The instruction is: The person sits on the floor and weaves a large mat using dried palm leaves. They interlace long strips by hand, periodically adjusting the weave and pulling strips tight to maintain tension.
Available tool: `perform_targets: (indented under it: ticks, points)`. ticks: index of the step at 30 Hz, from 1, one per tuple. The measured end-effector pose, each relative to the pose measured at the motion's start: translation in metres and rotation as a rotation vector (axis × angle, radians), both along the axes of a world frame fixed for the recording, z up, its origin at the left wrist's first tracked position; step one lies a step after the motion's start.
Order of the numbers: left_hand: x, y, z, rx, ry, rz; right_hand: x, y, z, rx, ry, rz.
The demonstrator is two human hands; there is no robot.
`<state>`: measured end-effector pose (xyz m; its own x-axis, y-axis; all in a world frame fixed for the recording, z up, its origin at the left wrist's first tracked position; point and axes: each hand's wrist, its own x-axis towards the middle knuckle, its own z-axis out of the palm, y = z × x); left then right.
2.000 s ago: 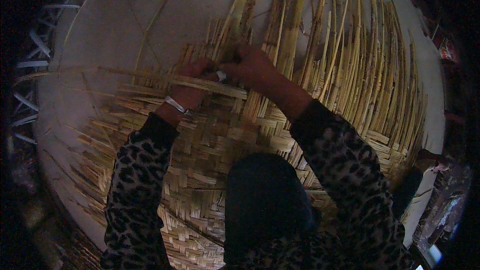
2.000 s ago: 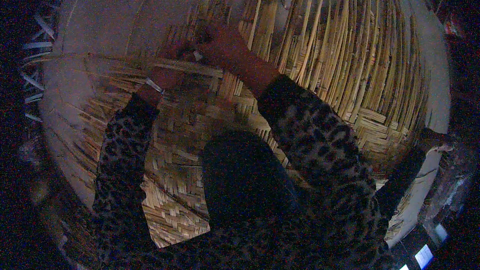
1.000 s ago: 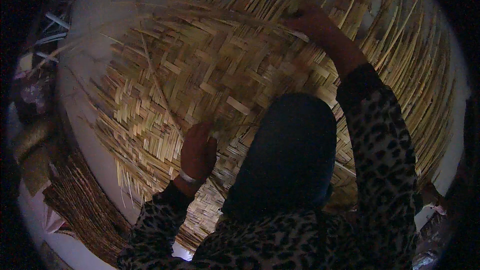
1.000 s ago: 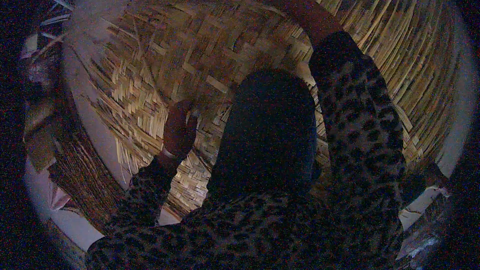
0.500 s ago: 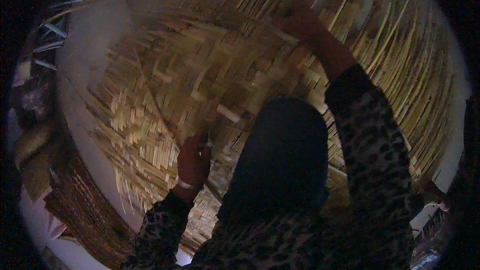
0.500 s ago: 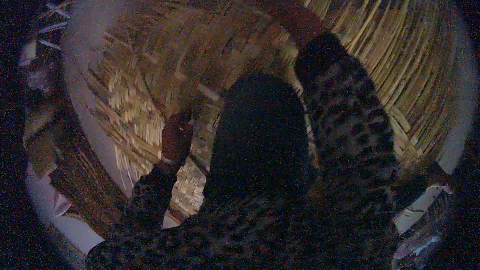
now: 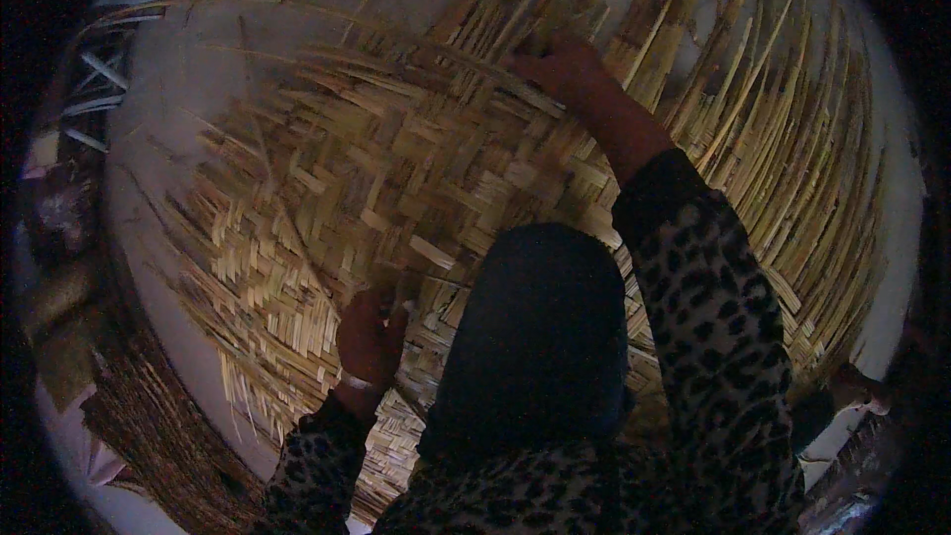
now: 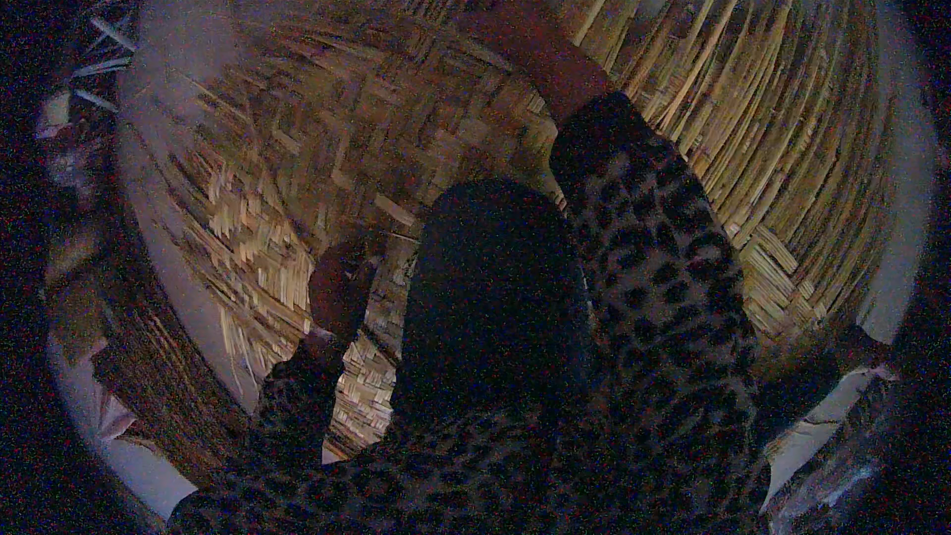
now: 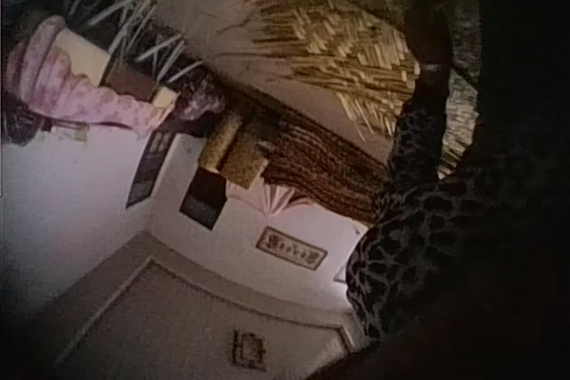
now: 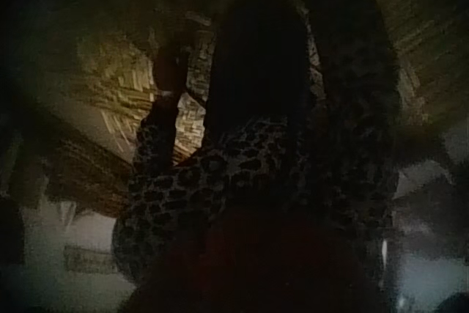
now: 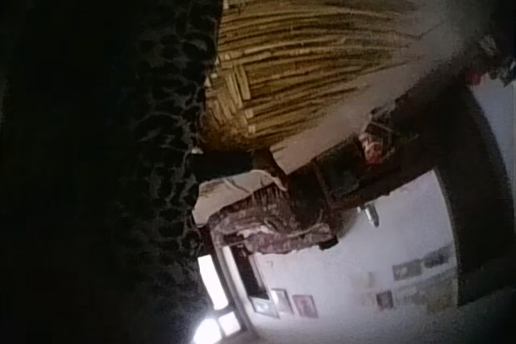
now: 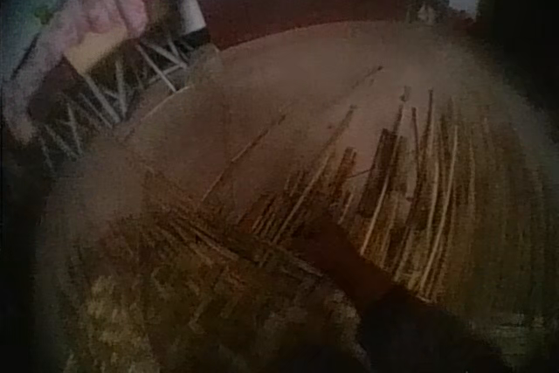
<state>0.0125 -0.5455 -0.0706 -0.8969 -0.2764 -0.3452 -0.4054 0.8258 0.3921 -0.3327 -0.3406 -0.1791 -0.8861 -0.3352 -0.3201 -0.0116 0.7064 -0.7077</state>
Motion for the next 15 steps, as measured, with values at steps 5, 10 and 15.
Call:
perform_targets:
  ticks: [5,10,15]
  points:
    - [-0.003,-0.004,0.002,-0.090,0.014,-0.094,-0.001,-0.001,-0.009,0.117,0.181,0.172]
    - [-0.004,-0.011,0.003,-0.023,-0.040,-0.075,0.004,0.002,0.006,0.117,0.189,0.270]
    - [-0.001,-0.004,0.001,-0.073,-0.010,-0.021,0.012,0.008,0.021,-0.259,0.099,0.076]
